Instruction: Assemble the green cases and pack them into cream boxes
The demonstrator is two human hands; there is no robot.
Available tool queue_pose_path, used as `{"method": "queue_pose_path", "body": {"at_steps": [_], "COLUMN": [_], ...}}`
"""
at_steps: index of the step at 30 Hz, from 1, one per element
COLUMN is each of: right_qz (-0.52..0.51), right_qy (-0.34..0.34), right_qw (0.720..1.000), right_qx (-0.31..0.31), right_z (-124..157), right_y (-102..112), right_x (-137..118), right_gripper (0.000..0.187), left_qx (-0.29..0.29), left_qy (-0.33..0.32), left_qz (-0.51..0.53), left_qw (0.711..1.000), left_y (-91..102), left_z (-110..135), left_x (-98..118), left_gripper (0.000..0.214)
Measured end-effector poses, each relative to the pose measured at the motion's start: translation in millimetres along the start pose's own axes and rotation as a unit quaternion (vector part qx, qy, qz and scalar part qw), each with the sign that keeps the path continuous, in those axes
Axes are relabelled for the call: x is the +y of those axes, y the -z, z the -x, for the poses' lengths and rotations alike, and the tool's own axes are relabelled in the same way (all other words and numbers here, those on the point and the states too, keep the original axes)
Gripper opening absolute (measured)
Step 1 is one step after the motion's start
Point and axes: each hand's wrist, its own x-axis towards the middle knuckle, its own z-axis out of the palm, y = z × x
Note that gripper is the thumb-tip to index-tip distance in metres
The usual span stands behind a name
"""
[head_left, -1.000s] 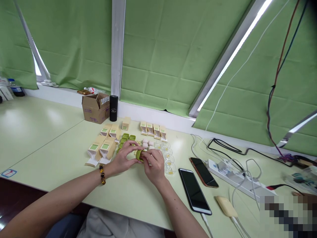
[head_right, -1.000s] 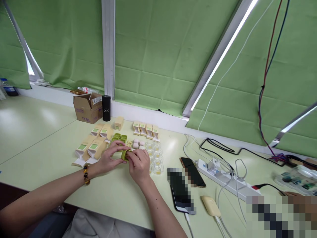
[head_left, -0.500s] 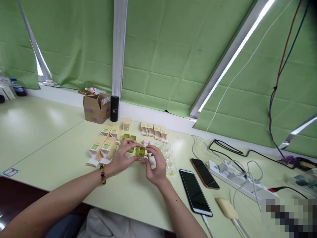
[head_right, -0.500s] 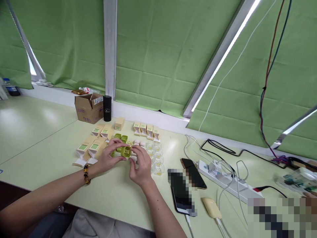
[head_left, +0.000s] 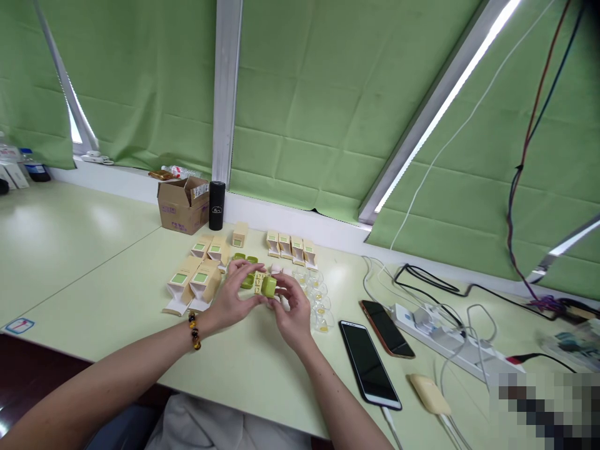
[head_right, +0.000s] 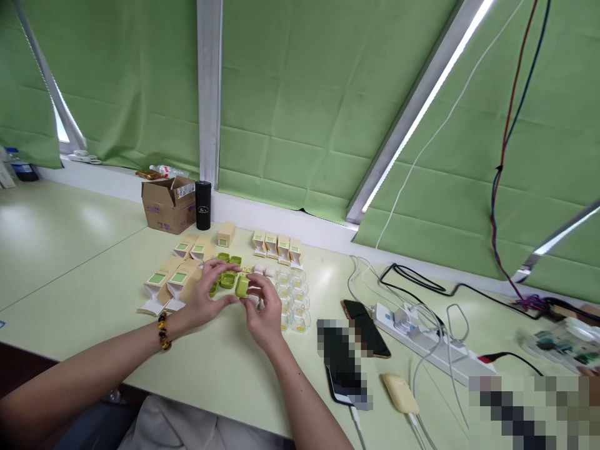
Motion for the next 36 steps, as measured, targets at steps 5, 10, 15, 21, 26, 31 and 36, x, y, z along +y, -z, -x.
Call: {"method": "queue_pose_path", "body": {"at_steps": [5,10,15,21,26,31,36], "right_qz": [-0.024,0.032,0.096,0.131,0.141,0.171,0.187], "right_qy": [-0.034,0.017,0.087,0.112,0.117,0.113,0.134], "right_qw": [0.999,0.999,0.991,0.985,0.983,0.979,0.973], "right_qx": [0.015,0.015,0.017,0.014,0.011,0.009,-0.021], "right_z": [2,3,4,5,4,3,3], "right_y": [-2,-3,-3,-2,-2,2,2], "right_x": [5,9,9,11,11,13,14], "right_gripper": [0.043,0.045,0.048,0.048,0.048,0.05,0.053], "left_qx": [0.03,0.001,-0.002,-0.03,-0.039,-0.048,-0.098], "left_qy": [0.018,0.083,0.139,0.153,0.164,0.095,0.041], "left_qz": [-0.026,-0.013,0.002,0.017,0.029,0.014,0.005], "left_qw": [0.999,0.996,0.99,0.988,0.985,0.994,0.994], "left_y": [0.0,-2.9,-5.4,-7.1,-6.8,0.8,0.1], "left_z": [-3,-2,-3,-6,-5,-3,1], "left_x": [2,3,5,6,7,7,6], "left_gripper": [0.011,0.014,0.021,0.026,0.028,0.034,0.054]}}
